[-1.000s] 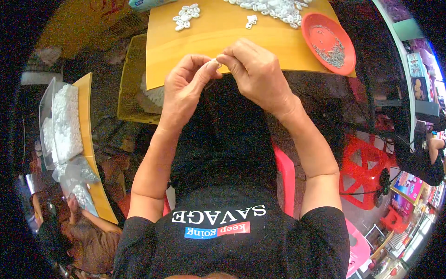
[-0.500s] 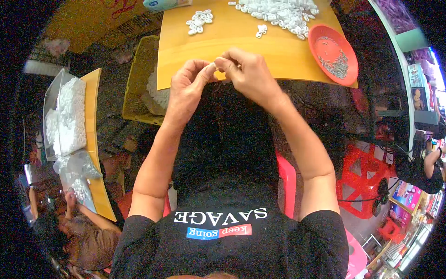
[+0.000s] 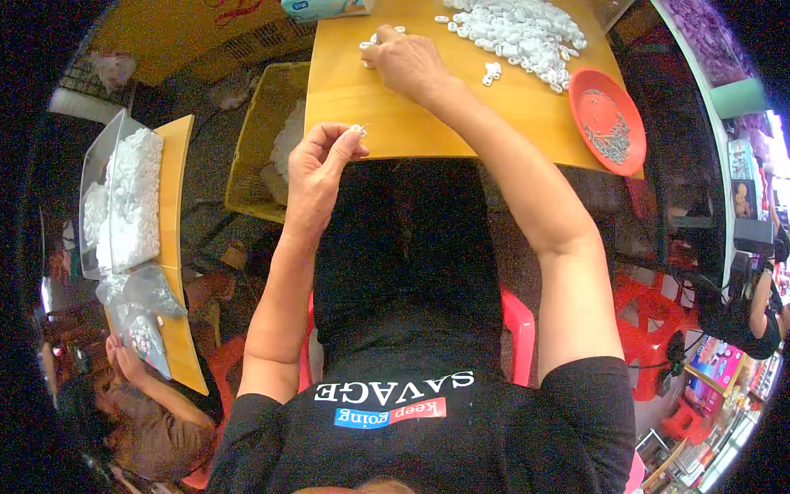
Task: Assembling small white plastic components with metal rings or pins at a workbench.
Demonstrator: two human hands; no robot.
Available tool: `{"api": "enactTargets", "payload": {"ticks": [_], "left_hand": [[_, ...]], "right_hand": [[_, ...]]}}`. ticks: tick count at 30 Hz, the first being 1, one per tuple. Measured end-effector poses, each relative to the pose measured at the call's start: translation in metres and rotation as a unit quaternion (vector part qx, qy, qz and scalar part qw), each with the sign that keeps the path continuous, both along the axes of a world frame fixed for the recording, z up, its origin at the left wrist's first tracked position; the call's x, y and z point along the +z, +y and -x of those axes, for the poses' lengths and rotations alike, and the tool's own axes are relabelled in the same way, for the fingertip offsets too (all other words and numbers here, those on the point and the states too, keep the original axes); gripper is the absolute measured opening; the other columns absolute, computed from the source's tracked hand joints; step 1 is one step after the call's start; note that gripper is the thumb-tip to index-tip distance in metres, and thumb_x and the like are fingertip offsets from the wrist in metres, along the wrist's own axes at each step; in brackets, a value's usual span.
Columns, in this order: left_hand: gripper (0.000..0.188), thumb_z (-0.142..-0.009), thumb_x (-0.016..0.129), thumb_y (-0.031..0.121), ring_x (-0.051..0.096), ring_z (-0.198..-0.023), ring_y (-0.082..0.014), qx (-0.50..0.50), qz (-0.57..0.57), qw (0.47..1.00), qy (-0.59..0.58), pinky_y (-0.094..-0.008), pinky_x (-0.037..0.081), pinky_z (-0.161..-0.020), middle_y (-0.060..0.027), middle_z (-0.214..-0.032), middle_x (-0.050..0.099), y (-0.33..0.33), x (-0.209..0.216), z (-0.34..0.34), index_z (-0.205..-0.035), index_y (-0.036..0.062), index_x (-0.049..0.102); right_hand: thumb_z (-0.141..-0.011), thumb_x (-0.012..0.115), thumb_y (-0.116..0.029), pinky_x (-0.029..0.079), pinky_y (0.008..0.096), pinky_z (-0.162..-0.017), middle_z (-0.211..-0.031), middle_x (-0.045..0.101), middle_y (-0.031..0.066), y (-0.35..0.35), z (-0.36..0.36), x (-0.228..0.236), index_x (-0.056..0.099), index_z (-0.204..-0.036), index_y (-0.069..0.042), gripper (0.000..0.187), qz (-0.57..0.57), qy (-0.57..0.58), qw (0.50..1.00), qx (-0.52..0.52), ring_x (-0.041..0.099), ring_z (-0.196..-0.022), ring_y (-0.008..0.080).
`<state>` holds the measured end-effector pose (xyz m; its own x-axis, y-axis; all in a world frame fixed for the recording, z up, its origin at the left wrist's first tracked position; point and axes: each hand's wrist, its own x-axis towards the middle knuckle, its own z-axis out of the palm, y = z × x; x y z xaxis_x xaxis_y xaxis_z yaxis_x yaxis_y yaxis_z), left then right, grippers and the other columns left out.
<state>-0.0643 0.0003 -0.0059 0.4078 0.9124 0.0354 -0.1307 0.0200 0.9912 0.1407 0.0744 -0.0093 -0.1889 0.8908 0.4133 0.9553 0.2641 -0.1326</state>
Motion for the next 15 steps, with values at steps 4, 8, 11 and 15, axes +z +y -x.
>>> {"api": "enactTargets", "payload": {"ticks": [4, 8, 11, 15], "left_hand": [[0.015, -0.094, 0.062, 0.014, 0.058, -0.075, -0.007, 0.005, 0.002, 1.0, -0.005, -0.0221, 0.048, -0.071, -0.0015, -0.08, 0.062, 0.003, -0.002, 0.004, -0.093, -0.0009, 0.061], [0.014, -0.094, 0.061, 0.014, 0.057, -0.075, -0.0064, 0.002, 0.014, 1.0, -0.004, -0.0213, 0.047, -0.072, -0.0008, -0.081, 0.062, 0.003, 0.002, 0.002, -0.094, -0.0003, 0.061], [0.013, -0.094, 0.061, 0.013, 0.056, -0.078, -0.0061, 0.004, 0.018, 1.0, -0.02, -0.0211, 0.047, -0.073, -0.0015, -0.086, 0.063, 0.002, 0.002, -0.002, -0.096, 0.0003, 0.061], [0.011, -0.094, 0.061, 0.011, 0.057, -0.09, -0.0087, -0.007, 0.003, 0.996, -0.087, -0.0227, 0.046, -0.081, -0.0081, -0.108, 0.062, -0.005, 0.008, -0.016, -0.099, 0.0011, 0.06]], "right_hand": [[-0.087, 0.062, -0.019, 0.052, 0.0416, -0.068, -0.093, 0.06, 0.0109, -0.001, 0.004, -0.002, 0.067, -0.096, -0.01, 0.014, -0.022, -0.002, 1.0, 0.018, 0.064, -0.077, 0.032], [-0.087, 0.063, -0.016, 0.052, 0.0359, -0.066, -0.091, 0.063, 0.0108, -0.014, 0.001, -0.003, 0.066, -0.099, -0.008, 0.014, -0.052, 0.044, 0.996, 0.05, 0.065, -0.075, 0.0282], [-0.088, 0.065, -0.018, 0.052, 0.0306, -0.063, -0.084, 0.065, 0.0079, -0.038, 0.0, 0.006, 0.066, -0.1, -0.007, 0.016, -0.001, 0.288, 0.957, 0.03, 0.064, -0.071, 0.0198], [-0.088, 0.069, -0.022, 0.05, 0.023, -0.062, -0.076, 0.063, 0.0017, -0.085, 0.0, 0.026, 0.066, -0.103, -0.003, 0.024, 0.131, 0.596, 0.792, -0.012, 0.058, -0.067, 0.0087]]}}
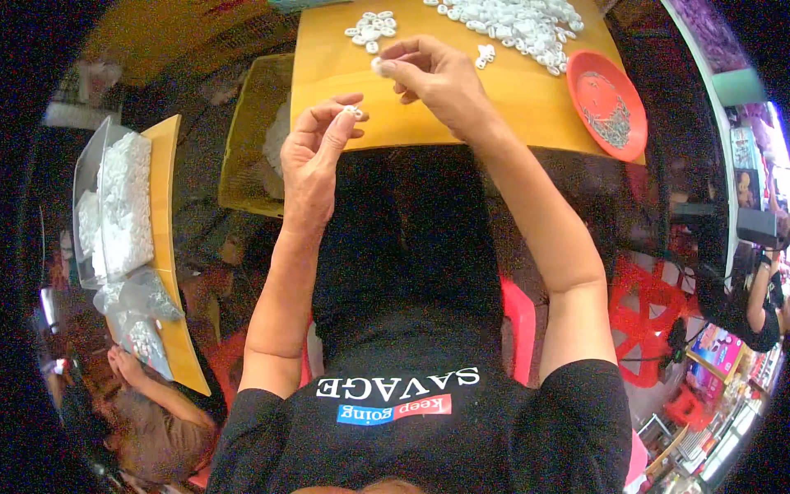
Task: Assembling small white plastic components with metal rings or pins at a workbench.
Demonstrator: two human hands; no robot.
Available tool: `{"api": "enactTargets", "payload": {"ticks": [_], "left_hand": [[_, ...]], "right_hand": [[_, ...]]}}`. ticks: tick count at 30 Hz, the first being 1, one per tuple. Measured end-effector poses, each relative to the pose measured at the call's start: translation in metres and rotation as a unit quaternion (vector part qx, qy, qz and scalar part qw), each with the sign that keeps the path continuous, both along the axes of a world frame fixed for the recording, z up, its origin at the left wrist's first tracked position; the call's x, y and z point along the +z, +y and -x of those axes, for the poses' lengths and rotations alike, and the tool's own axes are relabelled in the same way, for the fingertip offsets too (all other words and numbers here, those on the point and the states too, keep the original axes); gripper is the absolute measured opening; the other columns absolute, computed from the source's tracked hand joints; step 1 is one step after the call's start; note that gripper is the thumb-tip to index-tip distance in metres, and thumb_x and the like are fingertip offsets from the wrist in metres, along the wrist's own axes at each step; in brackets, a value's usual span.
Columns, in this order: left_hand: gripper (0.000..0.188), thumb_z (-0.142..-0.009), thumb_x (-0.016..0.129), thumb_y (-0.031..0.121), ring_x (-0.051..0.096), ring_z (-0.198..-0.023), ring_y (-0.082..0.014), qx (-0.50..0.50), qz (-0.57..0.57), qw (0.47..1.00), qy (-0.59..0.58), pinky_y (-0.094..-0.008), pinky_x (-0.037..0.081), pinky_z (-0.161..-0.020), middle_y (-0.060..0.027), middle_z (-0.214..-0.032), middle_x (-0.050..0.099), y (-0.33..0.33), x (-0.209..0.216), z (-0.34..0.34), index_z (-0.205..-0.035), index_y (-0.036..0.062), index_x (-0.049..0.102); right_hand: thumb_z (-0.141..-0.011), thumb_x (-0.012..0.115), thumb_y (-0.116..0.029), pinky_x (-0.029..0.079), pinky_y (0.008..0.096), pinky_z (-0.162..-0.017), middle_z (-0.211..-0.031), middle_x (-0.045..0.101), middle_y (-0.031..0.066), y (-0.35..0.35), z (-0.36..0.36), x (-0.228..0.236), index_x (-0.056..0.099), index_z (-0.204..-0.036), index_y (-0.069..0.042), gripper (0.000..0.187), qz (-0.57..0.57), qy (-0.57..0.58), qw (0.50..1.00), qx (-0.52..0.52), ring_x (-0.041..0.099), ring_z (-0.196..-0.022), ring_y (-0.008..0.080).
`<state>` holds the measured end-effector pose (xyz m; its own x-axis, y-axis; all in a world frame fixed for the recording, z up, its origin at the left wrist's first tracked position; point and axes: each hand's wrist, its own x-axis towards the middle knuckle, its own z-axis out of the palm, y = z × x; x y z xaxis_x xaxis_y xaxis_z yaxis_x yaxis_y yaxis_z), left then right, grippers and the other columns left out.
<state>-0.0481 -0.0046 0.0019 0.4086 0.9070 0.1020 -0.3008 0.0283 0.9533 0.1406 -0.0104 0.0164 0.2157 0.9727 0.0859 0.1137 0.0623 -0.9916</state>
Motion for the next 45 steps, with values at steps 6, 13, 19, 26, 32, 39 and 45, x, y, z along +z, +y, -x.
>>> {"api": "enactTargets", "payload": {"ticks": [6, 13, 19, 26, 32, 39, 45], "left_hand": [[0.01, -0.094, 0.059, 0.008, 0.056, -0.106, -0.0145, -0.068, -0.009, 0.996, -0.058, -0.0274, 0.044, -0.094, -0.0149, -0.127, 0.056, -0.015, 0.004, -0.02, -0.102, 0.002, 0.06], [0.011, -0.094, 0.059, 0.009, 0.055, -0.109, -0.0144, -0.096, 0.008, 0.992, -0.079, -0.0286, 0.042, -0.096, -0.0144, -0.126, 0.056, -0.026, 0.001, -0.031, -0.103, 0.0024, 0.059], [0.01, -0.094, 0.059, 0.008, 0.055, -0.109, -0.0142, -0.097, -0.022, 0.994, -0.048, -0.0281, 0.042, -0.097, -0.0133, -0.122, 0.059, -0.03, 0.001, -0.034, -0.103, 0.0022, 0.059], [0.012, -0.094, 0.06, 0.008, 0.058, -0.101, -0.0121, -0.079, 0.017, 0.996, -0.043, -0.0259, 0.045, -0.091, -0.01, -0.109, 0.064, -0.03, 0.005, -0.037, -0.103, -0.0004, 0.059], [0.014, -0.094, 0.062, 0.011, 0.061, -0.089, -0.0088, -0.067, 0.045, 0.997, 0.018, -0.0222, 0.048, -0.081, -0.0055, -0.095, 0.065, -0.03, 0.006, -0.037, -0.099, -0.0012, 0.06], [0.016, -0.093, 0.063, 0.014, 0.06, -0.086, -0.0087, -0.057, 0.035, 0.997, 0.028, -0.0225, 0.048, -0.079, -0.006, -0.092, 0.066, -0.029, 0.01, -0.038, -0.097, -0.0016, 0.06], [0.017, -0.092, 0.064, 0.015, 0.061, -0.085, -0.0089, -0.051, 0.02, 0.997, 0.055, -0.0227, 0.048, -0.078, -0.0062, -0.09, 0.067, -0.029, 0.007, -0.038, -0.096, -0.0016, 0.061]], "right_hand": [[-0.088, 0.069, -0.02, 0.051, 0.0222, -0.064, -0.089, 0.065, 0.0033, -0.044, -0.003, 0.005, 0.066, -0.104, -0.001, 0.025, 0.019, 0.191, 0.981, 0.007, 0.059, -0.071, 0.0082], [-0.091, 0.065, -0.017, 0.053, 0.0231, -0.066, -0.097, 0.068, 0.0063, -0.067, -0.009, 0.002, 0.065, -0.109, 0.003, 0.026, -0.02, 0.173, 0.985, -0.008, 0.062, -0.075, 0.0089], [-0.093, 0.062, -0.016, 0.053, 0.0225, -0.068, -0.092, 0.066, 0.0037, -0.075, -0.004, 0.006, 0.064, -0.114, 0.002, 0.027, -0.008, 0.119, 0.992, -0.031, 0.06, -0.075, 0.0074], [-0.092, 0.064, -0.019, 0.053, 0.0216, -0.059, -0.088, 0.067, 0.0034, -0.078, -0.005, -0.001, 0.068, -0.106, 0.001, 0.024, 0.019, 0.203, 0.977, -0.058, 0.058, -0.068, 0.006], [-0.093, 0.062, -0.015, 0.053, 0.0214, -0.059, -0.089, 0.068, 0.0057, -0.08, 0.002, 0.005, 0.067, -0.109, 0.0, 0.022, 0.029, 0.243, 0.967, -0.079, 0.059, -0.068, 0.0052], [-0.092, 0.062, -0.011, 0.053, 0.0218, -0.06, -0.088, 0.069, 0.0092, -0.084, 0.009, 0.012, 0.066, -0.106, 0.003, 0.02, -0.001, 0.185, 0.977, -0.105, 0.061, -0.065, 0.0078], [-0.092, 0.062, -0.009, 0.052, 0.0213, -0.061, -0.089, 0.069, 0.0098, -0.085, 0.011, 0.009, 0.065, -0.105, 0.004, 0.019, -0.02, 0.143, 0.982, -0.12, 0.061, -0.066, 0.0092]]}}
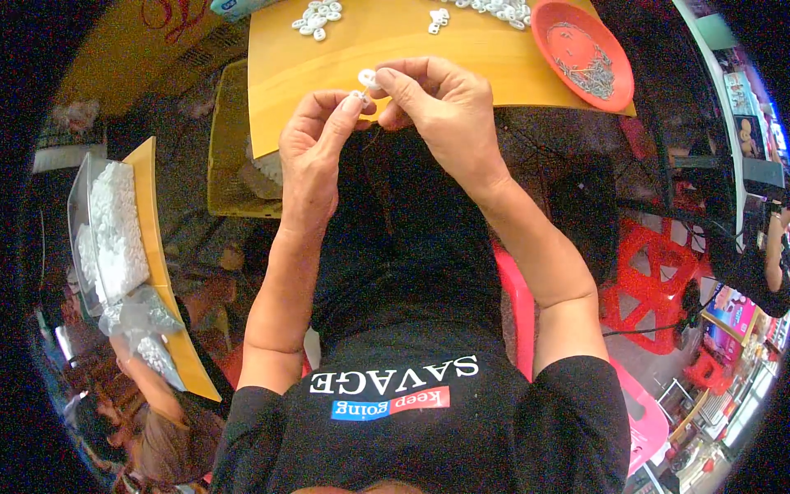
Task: Assembling small white plastic components with metal rings or pins at a workbench.
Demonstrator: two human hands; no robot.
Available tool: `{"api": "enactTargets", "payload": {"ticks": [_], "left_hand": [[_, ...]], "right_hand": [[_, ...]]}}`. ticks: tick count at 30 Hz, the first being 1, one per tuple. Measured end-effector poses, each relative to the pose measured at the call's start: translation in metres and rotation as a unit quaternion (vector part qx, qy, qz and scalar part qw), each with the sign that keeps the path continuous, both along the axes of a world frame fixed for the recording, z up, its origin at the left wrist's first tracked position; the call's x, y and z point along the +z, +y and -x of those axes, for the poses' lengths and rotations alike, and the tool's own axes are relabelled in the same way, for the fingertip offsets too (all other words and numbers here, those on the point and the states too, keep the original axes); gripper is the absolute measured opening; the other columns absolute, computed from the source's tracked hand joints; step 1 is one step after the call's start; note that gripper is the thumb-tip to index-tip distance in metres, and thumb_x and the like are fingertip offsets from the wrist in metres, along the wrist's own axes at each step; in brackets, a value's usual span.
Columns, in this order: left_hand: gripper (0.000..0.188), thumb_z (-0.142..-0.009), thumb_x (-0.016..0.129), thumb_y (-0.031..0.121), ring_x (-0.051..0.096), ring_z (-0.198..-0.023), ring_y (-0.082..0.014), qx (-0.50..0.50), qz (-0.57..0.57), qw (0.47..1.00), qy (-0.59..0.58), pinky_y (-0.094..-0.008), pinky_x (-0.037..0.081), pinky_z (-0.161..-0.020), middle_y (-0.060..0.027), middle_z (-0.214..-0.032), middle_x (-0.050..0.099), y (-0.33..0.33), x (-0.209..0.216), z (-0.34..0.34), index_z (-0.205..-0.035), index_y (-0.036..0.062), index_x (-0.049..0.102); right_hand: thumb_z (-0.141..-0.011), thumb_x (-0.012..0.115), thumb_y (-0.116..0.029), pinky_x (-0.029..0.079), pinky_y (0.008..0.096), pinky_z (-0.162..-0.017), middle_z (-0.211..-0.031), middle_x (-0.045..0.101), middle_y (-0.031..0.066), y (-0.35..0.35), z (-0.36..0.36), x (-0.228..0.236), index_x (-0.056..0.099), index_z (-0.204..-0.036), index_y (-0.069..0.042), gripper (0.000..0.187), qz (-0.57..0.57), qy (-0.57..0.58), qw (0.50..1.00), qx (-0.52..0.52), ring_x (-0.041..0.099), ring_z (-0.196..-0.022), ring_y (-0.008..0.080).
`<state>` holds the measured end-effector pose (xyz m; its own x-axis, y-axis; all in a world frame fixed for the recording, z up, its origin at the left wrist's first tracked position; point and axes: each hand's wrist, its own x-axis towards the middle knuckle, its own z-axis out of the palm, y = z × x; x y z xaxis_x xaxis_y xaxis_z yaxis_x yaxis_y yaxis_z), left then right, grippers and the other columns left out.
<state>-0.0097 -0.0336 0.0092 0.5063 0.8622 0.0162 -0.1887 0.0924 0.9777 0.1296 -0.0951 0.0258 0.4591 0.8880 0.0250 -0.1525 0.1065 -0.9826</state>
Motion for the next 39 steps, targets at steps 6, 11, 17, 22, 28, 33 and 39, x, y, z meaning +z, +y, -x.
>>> {"api": "enactTargets", "payload": {"ticks": [6, 11, 17, 22, 28, 33, 39], "left_hand": [[0.019, -0.092, 0.065, 0.016, 0.062, -0.083, -0.0088, 0.015, -0.001, 1.0, -0.001, -0.0228, 0.049, -0.075, -0.0064, -0.088, 0.067, 0.001, -0.002, -0.003, -0.094, -0.002, 0.062], [0.015, -0.093, 0.062, 0.014, 0.061, -0.086, -0.0107, 0.008, -0.013, 0.999, 0.03, -0.0241, 0.048, -0.08, -0.0061, -0.091, 0.065, 0.002, 0.001, -0.001, -0.098, -0.0005, 0.06], [0.019, -0.092, 0.065, 0.016, 0.062, -0.077, -0.0089, 0.034, -0.035, 0.999, 0.016, -0.0226, 0.05, -0.069, -0.0064, -0.084, 0.066, 0.003, -0.002, -0.004, -0.092, -0.003, 0.062], [0.018, -0.091, 0.065, 0.015, 0.062, -0.077, -0.0082, 0.034, -0.029, 0.999, 0.012, -0.022, 0.05, -0.069, -0.006, -0.083, 0.066, 0.002, 0.0, -0.004, -0.091, -0.003, 0.062], [0.018, -0.092, 0.065, 0.016, 0.06, -0.074, -0.0067, 0.038, 0.003, 0.999, -0.006, -0.0207, 0.049, -0.068, -0.0039, -0.081, 0.065, -0.002, 0.004, -0.005, -0.09, -0.0021, 0.062], [0.019, -0.092, 0.066, 0.016, 0.059, -0.074, -0.0063, 0.051, -0.004, 0.998, -0.02, -0.0202, 0.048, -0.068, -0.0029, -0.08, 0.065, -0.004, 0.005, -0.005, -0.089, -0.0018, 0.062], [0.017, -0.092, 0.065, 0.015, 0.059, -0.078, -0.0065, 0.017, 0.024, 0.999, -0.015, -0.0203, 0.048, -0.071, -0.0027, -0.082, 0.064, 0.005, -0.003, -0.001, -0.091, -0.0015, 0.061]], "right_hand": [[-0.091, 0.064, -0.008, 0.051, 0.0204, -0.062, -0.089, 0.069, 0.0097, 0.0, 0.004, 0.001, 0.065, -0.105, 0.005, 0.019, -0.009, -0.057, 0.998, -0.023, 0.061, -0.067, 0.0088], [-0.091, 0.065, -0.007, 0.051, 0.0198, -0.064, -0.09, 0.07, 0.0093, -0.001, 0.009, 0.004, 0.065, -0.105, 0.005, 0.019, -0.015, -0.09, 0.995, -0.041, 0.062, -0.067, 0.0088], [-0.09, 0.066, -0.007, 0.052, 0.02, -0.063, -0.088, 0.07, 0.0067, 0.0, 0.011, 0.004, 0.066, -0.104, 0.004, 0.018, -0.013, -0.105, 0.993, -0.053, 0.062, -0.067, 0.0079], [-0.089, 0.066, -0.008, 0.052, 0.0205, -0.062, -0.087, 0.069, 0.0046, 0.0, 0.011, 0.004, 0.068, -0.103, 0.003, 0.017, -0.025, -0.12, 0.991, -0.06, 0.062, -0.068, 0.0066], [-0.089, 0.066, -0.008, 0.054, 0.021, -0.067, -0.091, 0.07, 0.0059, -0.002, 0.013, -0.002, 0.068, -0.103, 0.002, 0.017, -0.029, -0.148, 0.987, -0.049, 0.065, -0.075, 0.0086], [-0.089, 0.065, -0.007, 0.054, 0.0219, -0.069, -0.089, 0.069, 0.0063, -0.001, 0.018, -0.006, 0.069, -0.1, 0.003, 0.015, -0.067, -0.176, 0.98, -0.065, 0.065, -0.077, 0.01], [-0.09, 0.065, -0.008, 0.054, 0.0233, -0.068, -0.089, 0.068, 0.0069, 0.007, 0.017, -0.017, 0.068, -0.097, 0.004, 0.014, -0.065, -0.216, 0.973, -0.05, 0.065, -0.077, 0.0109]]}}
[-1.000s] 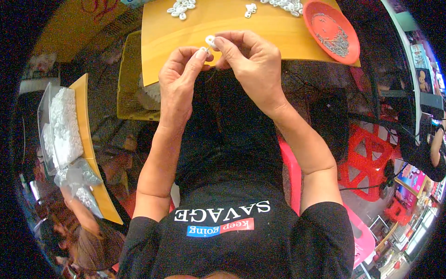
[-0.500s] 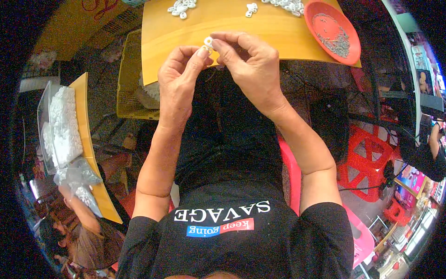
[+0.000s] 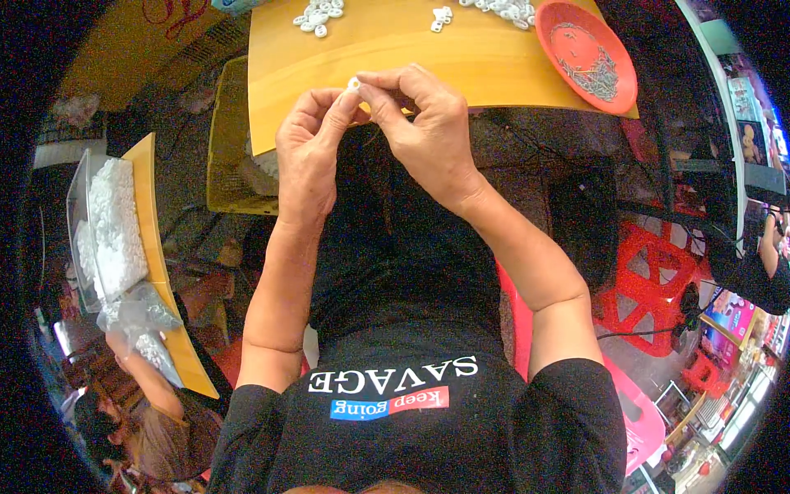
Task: Assembling small white plastic components with metal rings or pins at a workbench.
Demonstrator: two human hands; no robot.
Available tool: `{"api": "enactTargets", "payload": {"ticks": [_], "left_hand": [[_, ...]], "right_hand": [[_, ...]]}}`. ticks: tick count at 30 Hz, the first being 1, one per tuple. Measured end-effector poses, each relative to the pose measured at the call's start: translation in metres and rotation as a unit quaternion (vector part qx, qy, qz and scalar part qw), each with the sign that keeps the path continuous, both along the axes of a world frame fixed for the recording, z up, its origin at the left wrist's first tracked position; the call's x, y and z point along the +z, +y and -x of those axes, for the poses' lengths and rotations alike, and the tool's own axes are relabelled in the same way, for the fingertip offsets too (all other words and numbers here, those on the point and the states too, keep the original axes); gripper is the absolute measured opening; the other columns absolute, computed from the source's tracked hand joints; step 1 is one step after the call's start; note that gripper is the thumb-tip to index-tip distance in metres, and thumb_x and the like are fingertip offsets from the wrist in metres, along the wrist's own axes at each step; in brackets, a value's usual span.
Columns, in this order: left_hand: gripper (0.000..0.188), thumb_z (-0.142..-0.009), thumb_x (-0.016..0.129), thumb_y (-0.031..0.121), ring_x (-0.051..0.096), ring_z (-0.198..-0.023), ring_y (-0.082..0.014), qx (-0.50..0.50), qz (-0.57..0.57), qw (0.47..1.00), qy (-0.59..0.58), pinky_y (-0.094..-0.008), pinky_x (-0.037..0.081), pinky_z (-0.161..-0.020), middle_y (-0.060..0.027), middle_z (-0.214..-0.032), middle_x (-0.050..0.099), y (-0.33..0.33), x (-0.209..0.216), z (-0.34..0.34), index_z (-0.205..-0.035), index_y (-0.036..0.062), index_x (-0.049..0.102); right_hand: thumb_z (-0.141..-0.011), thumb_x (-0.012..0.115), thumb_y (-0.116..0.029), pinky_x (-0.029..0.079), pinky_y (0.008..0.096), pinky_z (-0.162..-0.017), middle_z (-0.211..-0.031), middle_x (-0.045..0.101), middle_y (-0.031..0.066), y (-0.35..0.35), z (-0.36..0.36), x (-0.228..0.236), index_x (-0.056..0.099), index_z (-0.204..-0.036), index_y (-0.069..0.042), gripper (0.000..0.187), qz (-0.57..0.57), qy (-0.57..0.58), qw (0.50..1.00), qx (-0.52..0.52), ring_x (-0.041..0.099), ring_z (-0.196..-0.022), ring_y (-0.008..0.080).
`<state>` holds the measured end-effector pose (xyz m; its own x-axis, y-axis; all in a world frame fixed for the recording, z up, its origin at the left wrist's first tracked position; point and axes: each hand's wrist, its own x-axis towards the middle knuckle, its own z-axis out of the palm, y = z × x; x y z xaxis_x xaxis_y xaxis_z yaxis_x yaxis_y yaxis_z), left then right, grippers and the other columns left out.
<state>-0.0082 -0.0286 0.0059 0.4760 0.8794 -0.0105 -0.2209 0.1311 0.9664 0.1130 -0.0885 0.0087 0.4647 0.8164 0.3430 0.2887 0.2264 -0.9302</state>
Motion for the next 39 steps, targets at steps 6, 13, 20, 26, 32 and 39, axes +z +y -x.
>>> {"api": "enactTargets", "payload": {"ticks": [6, 13, 20, 26, 32, 39], "left_hand": [[0.023, -0.096, 0.06, 0.017, 0.058, -0.093, -0.0086, -0.02, -0.025, 0.997, -0.07, -0.0219, 0.047, -0.083, -0.0059, -0.105, 0.062, 0.0, -0.007, 0.004, -0.11, -0.0008, 0.056], [0.028, -0.099, 0.053, 0.02, 0.053, -0.11, -0.0138, -0.061, -0.017, 0.987, -0.149, -0.0275, 0.043, -0.095, -0.0082, -0.124, 0.057, -0.005, -0.014, 0.003, -0.118, 0.0002, 0.058], [0.02, -0.097, 0.057, 0.015, 0.054, -0.108, -0.0151, -0.049, -0.013, 0.974, -0.223, -0.0276, 0.044, -0.093, -0.0103, -0.115, 0.061, -0.003, -0.01, 0.001, -0.107, -0.0007, 0.062], [0.017, -0.095, 0.059, 0.011, 0.058, -0.106, -0.0163, -0.056, 0.002, 0.989, -0.136, -0.0292, 0.044, -0.096, -0.0101, -0.115, 0.062, 0.013, -0.005, 0.022, -0.109, 0.0017, 0.062], [0.036, -0.092, 0.064, 0.011, 0.054, -0.112, -0.018, 0.189, -0.128, 0.971, 0.07, -0.0296, 0.043, -0.098, -0.0119, -0.122, 0.058, 0.074, 0.001, 0.072, -0.124, -0.0013, 0.054], [0.043, -0.092, 0.061, 0.009, 0.044, -0.123, -0.0216, 0.218, -0.207, 0.947, 0.108, -0.033, 0.039, -0.103, -0.0126, -0.132, 0.049, 0.082, -0.013, 0.076, -0.131, -0.0007, 0.046]], "right_hand": [[-0.091, 0.065, -0.008, 0.054, 0.0238, -0.072, -0.087, 0.067, 0.009, 0.003, -0.001, 0.005, 0.055, -0.117, 0.007, 0.032, 0.007, 0.273, 0.958, 0.09, 0.064, -0.077, 0.012], [-0.091, 0.062, -0.004, 0.054, 0.0242, -0.073, -0.102, 0.064, 0.0109, 0.002, 0.007, 0.011, 0.028, -0.139, 0.003, 0.06, -0.001, 0.457, 0.868, 0.196, 0.063, -0.082, 0.0123], [-0.091, 0.061, -0.002, 0.051, 0.0239, -0.084, -0.109, 0.062, 0.0097, 0.004, 0.023, 0.015, 0.019, -0.145, -0.001, 0.069, -0.016, 0.513, 0.84, 0.178, 0.061, -0.096, 0.0123], [-0.093, 0.06, -0.005, 0.049, 0.023, -0.083, -0.108, 0.062, 0.0084, 0.005, 0.025, 0.022, 0.028, -0.143, 0.0, 0.06, 0.006, 0.41, 0.897, 0.164, 0.06, -0.095, 0.0104], [-0.092, 0.06, -0.011, 0.047, 0.0222, -0.07, -0.09, 0.063, 0.0055, -0.021, -0.004, 0.073, 0.065, -0.1, 0.002, 0.016, -0.055, 0.272, 0.936, 0.219, 0.057, -0.078, 0.0081], [-0.085, 0.071, -0.038, 0.046, 0.0251, -0.066, -0.087, 0.063, 0.0055, -0.017, 0.01, 0.112, 0.066, -0.082, -0.009, 0.029, -0.225, 0.203, 0.849, 0.434, 0.055, -0.067, 0.0131]]}}
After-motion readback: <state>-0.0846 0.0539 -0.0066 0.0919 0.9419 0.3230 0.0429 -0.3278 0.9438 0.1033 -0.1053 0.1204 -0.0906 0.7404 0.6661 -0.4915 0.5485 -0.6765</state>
